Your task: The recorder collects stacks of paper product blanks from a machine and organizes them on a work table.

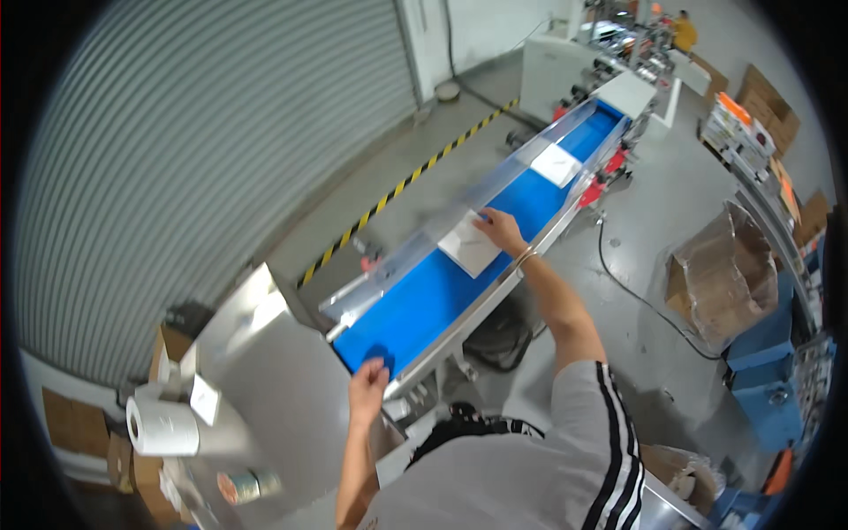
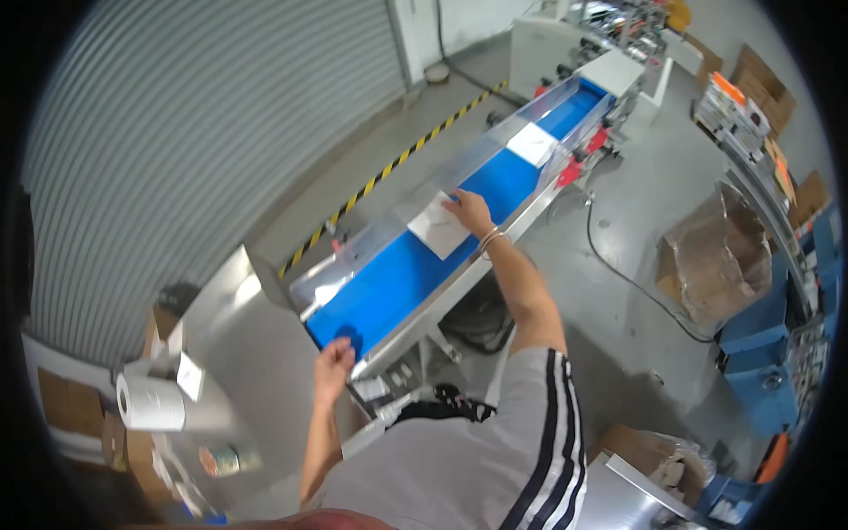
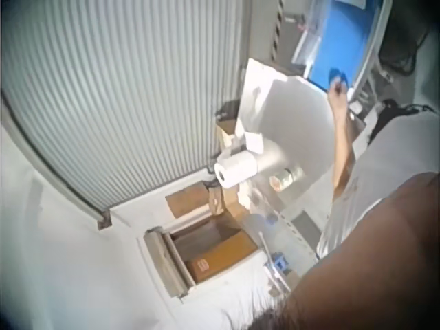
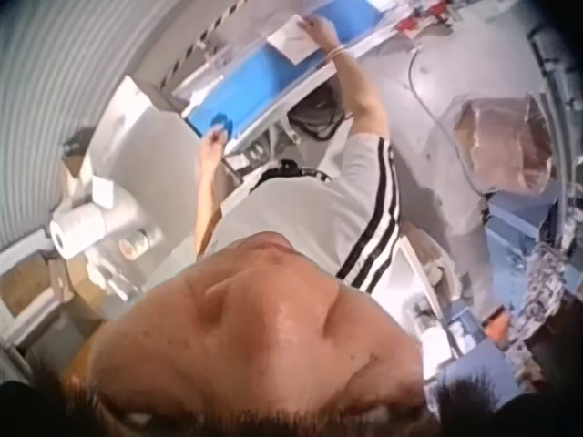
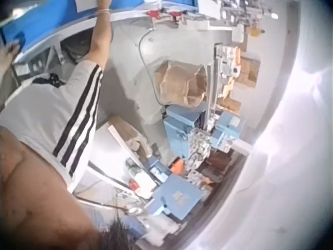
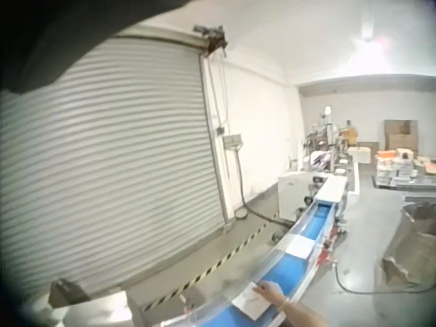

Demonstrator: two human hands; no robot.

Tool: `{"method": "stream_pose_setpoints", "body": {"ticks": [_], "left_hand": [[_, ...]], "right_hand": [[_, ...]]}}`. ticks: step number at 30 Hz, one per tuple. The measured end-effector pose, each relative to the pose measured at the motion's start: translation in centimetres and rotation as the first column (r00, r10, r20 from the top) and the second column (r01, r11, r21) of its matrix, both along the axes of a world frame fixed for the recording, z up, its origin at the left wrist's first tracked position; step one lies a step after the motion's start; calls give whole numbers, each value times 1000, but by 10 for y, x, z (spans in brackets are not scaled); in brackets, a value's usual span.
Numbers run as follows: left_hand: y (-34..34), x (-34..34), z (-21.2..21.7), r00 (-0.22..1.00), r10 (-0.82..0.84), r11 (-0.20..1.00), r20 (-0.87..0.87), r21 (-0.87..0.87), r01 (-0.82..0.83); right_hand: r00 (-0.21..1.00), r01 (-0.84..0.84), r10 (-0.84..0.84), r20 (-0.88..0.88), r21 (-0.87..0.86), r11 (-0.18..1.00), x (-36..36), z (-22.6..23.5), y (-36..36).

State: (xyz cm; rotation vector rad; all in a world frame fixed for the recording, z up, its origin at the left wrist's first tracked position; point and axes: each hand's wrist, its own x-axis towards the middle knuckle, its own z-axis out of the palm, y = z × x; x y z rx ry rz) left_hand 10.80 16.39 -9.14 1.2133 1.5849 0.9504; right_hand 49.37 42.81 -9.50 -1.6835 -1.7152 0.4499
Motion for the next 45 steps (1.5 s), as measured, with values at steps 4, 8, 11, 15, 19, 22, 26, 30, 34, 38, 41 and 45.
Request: {"method": "stream_pose_setpoints", "body": {"ticks": [4,8,11,15,19,22,26,30,34,38,41,45], "left_hand": [[-34,-6,-11,999,-33,999,-26,-10,33],[-62,-3,-3,981,-49,998,-189,18,54],[-66,0,-9,924,-114,927,-365,296,232],[-72,-7,4,856,-252,881,-451,260,396],[-84,-18,-5,768,-268,684,-582,446,577],[-98,-21,-16,584,-247,580,-773,365,728],[-94,-15,-26,602,-170,577,-780,417,702],[-93,-12,-26,612,-178,575,-771,423,700],[-87,-16,-34,623,-166,584,-765,433,687],[-96,-24,-34,671,-210,623,-711,432,653],[-119,-24,-45,635,-154,624,-757,424,656],[-179,22,-33,667,-351,607,-658,382,697]], "right_hand": [[967,250,-251,-44,345,905,20,-3,-25],[951,283,-196,-239,418,863,-1,8,-131],[817,543,-443,-368,236,806,-7,-19,-230],[693,642,-668,-270,-190,743,-47,-125,-339],[984,120,-176,-33,-610,784,-109,-227,-434],[923,-243,385,-22,-810,534,-174,-222,-482],[951,-236,305,-51,-757,609,-221,-275,-558],[970,-215,237,-61,-675,706,-237,-304,-623],[988,-30,-105,-114,-804,595,-240,-238,-664],[899,-46,-255,-356,-656,753,-235,-393,-760],[846,248,-515,-134,-757,604,-253,-318,-815],[510,285,-842,-176,-889,358,-278,-227,-889]]}}
